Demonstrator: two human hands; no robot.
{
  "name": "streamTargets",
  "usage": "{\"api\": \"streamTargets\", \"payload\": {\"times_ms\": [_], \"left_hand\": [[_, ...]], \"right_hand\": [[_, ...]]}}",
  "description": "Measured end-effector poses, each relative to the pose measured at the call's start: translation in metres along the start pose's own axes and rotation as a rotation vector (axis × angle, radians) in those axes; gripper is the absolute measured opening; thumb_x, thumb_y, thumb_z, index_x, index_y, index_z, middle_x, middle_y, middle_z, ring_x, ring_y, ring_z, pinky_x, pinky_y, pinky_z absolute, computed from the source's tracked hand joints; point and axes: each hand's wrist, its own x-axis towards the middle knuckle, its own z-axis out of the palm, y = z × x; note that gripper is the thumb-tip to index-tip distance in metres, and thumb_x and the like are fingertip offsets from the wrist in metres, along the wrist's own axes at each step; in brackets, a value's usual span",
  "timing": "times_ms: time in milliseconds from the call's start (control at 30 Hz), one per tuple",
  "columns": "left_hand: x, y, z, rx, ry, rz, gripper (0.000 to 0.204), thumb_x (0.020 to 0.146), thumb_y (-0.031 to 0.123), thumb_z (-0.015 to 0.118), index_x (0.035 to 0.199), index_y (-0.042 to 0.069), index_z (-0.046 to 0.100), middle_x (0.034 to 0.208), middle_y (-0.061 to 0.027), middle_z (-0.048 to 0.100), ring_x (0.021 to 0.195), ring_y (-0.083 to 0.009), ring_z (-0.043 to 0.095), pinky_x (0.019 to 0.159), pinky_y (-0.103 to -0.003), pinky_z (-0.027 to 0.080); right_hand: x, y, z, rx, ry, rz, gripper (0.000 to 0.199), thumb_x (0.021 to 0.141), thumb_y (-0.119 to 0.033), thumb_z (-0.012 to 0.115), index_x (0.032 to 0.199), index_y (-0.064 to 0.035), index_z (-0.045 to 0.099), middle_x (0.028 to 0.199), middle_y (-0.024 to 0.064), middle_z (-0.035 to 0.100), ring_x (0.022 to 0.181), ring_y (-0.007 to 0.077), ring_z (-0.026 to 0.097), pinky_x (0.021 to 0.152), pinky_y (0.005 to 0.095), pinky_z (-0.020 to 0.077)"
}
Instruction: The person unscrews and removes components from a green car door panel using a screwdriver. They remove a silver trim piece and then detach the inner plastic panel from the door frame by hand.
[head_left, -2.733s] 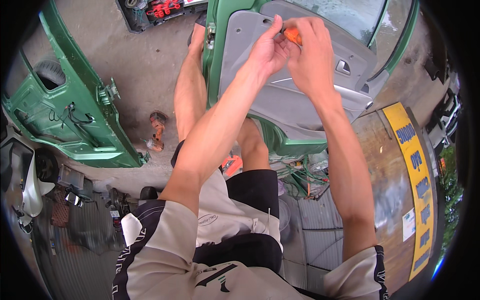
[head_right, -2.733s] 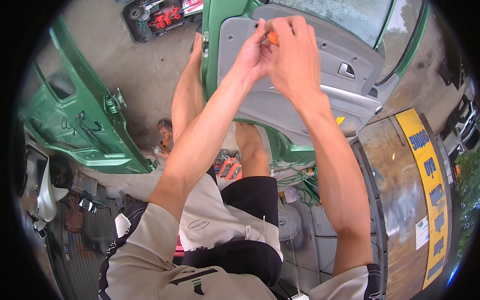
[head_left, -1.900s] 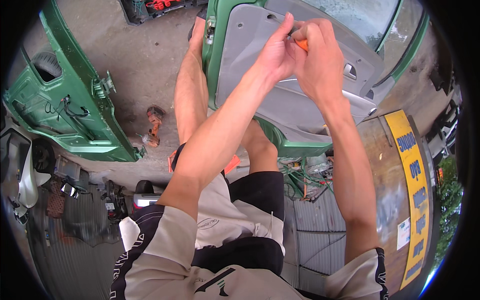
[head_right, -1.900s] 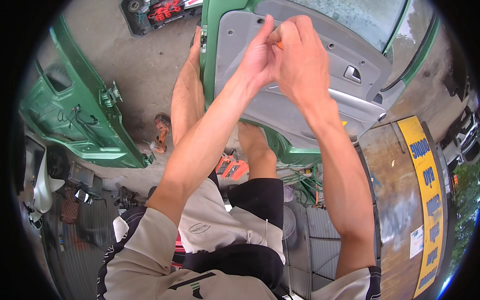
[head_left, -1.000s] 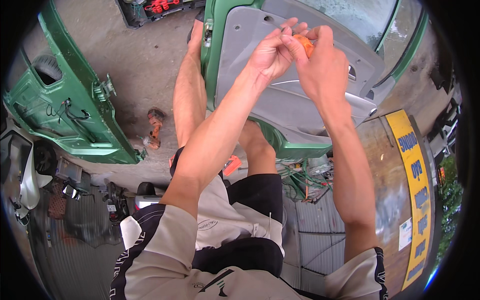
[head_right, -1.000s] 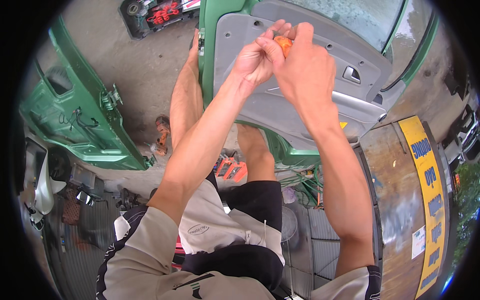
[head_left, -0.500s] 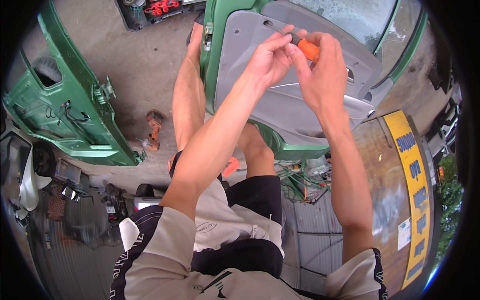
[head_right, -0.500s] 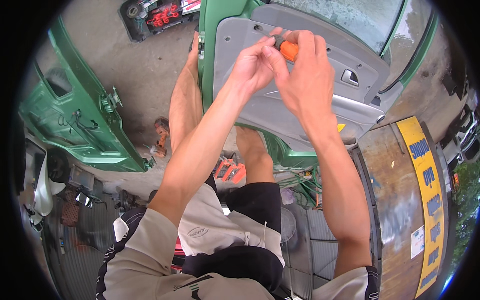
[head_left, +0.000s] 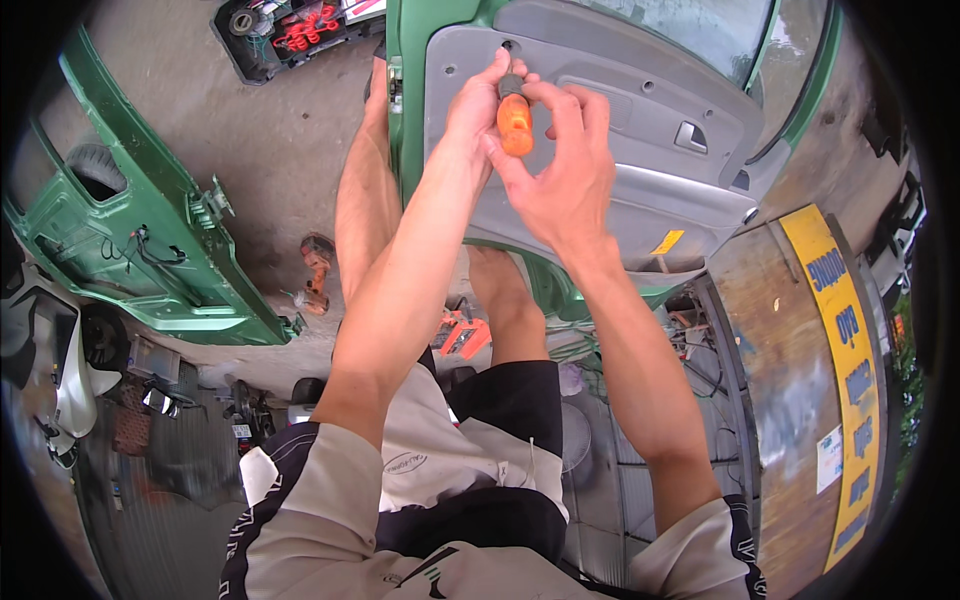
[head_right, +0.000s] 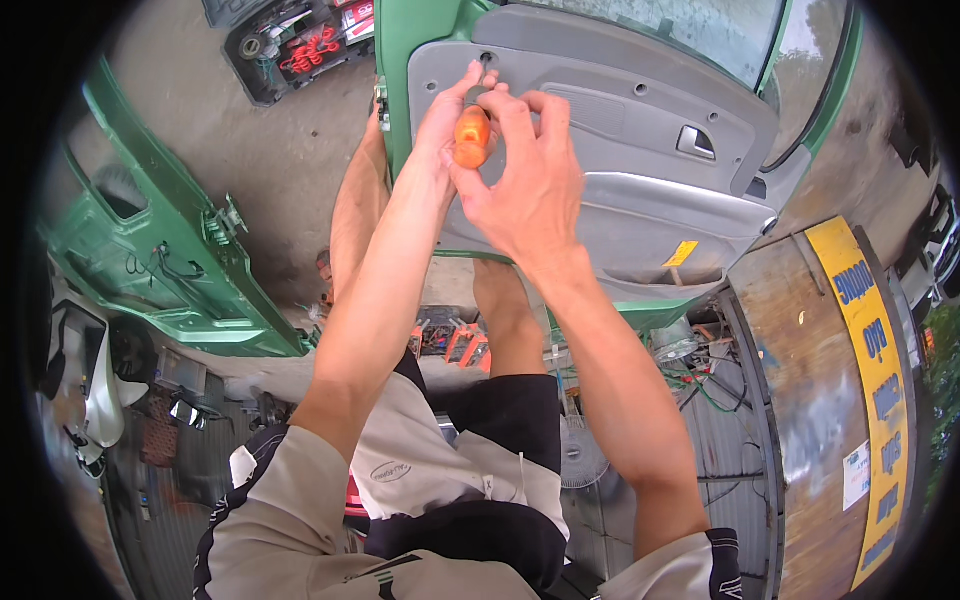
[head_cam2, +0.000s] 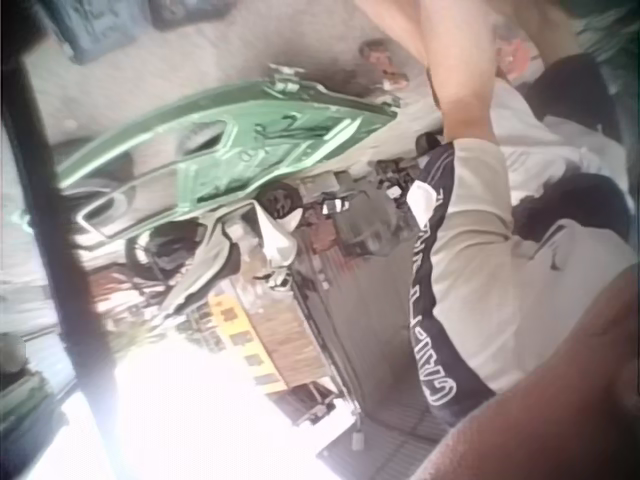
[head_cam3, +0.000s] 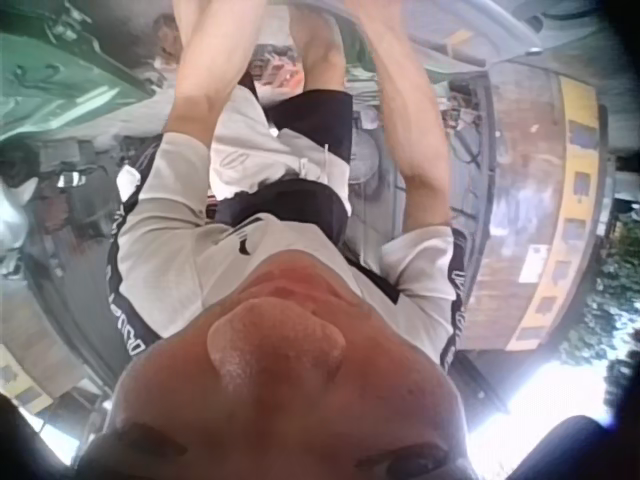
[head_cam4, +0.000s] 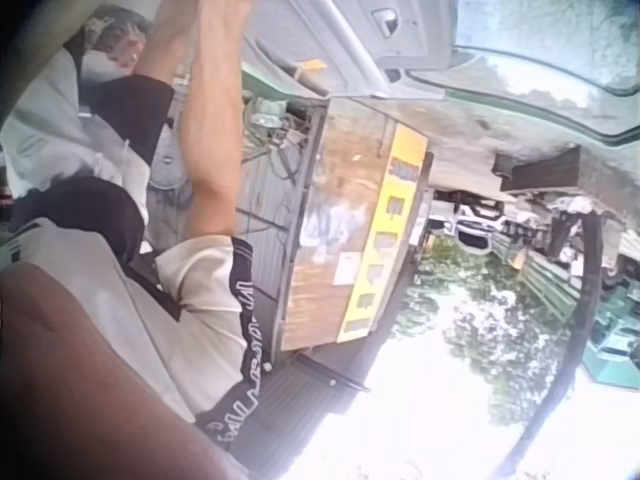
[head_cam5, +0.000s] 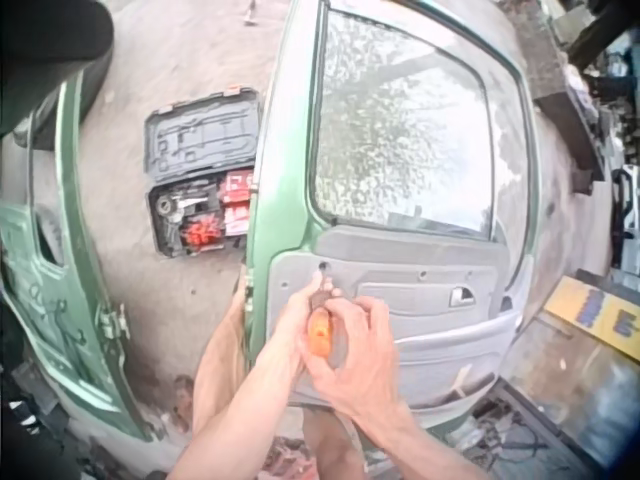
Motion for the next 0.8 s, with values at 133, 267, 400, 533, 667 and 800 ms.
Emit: {"api": "streamTargets", "payload": {"times_ms": [133,267,400,533,667,800], "left_hand": [[-0.002,0.008,0.002,0.080,-0.016,0.040,0.027,0.107,0.028,0.054,0.105,0.002,0.061,0.095,-0.0077,0.063,0.091,-0.0196,0.063,0.078,-0.036,0.056],[0.003,0.000,0.000,0.104,-0.005,0.027,0.024,0.107,0.025,0.054,0.108,0.002,0.060,0.095,-0.0078,0.063,0.091,-0.0214,0.063,0.081,-0.039,0.055],[0.001,-0.001,0.002,0.116,-0.039,0.011,0.023,0.105,0.024,0.056,0.108,0.002,0.060,0.095,-0.0066,0.061,0.089,-0.0225,0.062,0.080,-0.041,0.054],[0.010,0.003,-0.008,0.278,0.034,-0.018,0.026,0.103,0.029,0.062,0.105,0.003,0.061,0.099,-0.0061,0.062,0.090,-0.0219,0.063,0.080,-0.037,0.055],[0.010,0.006,-0.009,0.161,0.010,-0.071,0.027,0.105,0.029,0.059,0.106,0.002,0.060,0.101,-0.0070,0.062,0.092,-0.0205,0.063,0.084,-0.036,0.058],[0.002,0.009,-0.003,0.131,-0.096,-0.117,0.026,0.107,0.027,0.053,0.111,0.001,0.058,0.106,-0.0093,0.065,0.098,-0.0207,0.064,0.089,-0.039,0.058]], "right_hand": [[-0.001,-0.004,-0.010,0.008,-0.128,0.332,0.066,0.077,-0.046,0.084,0.126,-0.0102,0.058,0.093,0.0111,0.067,0.066,0.0264,0.066,0.061,0.0406,0.0509],[-0.003,-0.002,-0.009,0.143,-0.073,0.364,0.063,0.083,-0.050,0.081,0.124,-0.0081,0.059,0.079,0.0128,0.071,0.057,0.0296,0.063,0.059,0.0425,0.0502],[-0.007,0.007,0.000,0.039,-0.083,0.421,0.048,0.085,-0.037,0.079,0.122,-0.0116,0.062,0.084,0.0105,0.068,0.064,0.0294,0.064,0.061,0.0412,0.0505],[-0.011,0.016,0.006,-0.079,-0.011,0.058,0.039,0.082,-0.019,0.078,0.119,-0.0170,0.065,0.099,0.0090,0.061,0.083,0.0284,0.064,0.068,0.0386,0.0524],[-0.012,0.006,0.010,0.149,0.062,0.198,0.033,0.081,-0.019,0.079,0.112,-0.0126,0.068,0.108,0.0097,0.059,0.091,0.0293,0.064,0.072,0.0392,0.0532],[-0.010,-0.003,0.001,0.187,0.051,0.329,0.030,0.082,-0.022,0.080,0.108,-0.0096,0.069,0.108,0.0090,0.059,0.090,0.0300,0.065,0.072,0.0403,0.0537]]}}
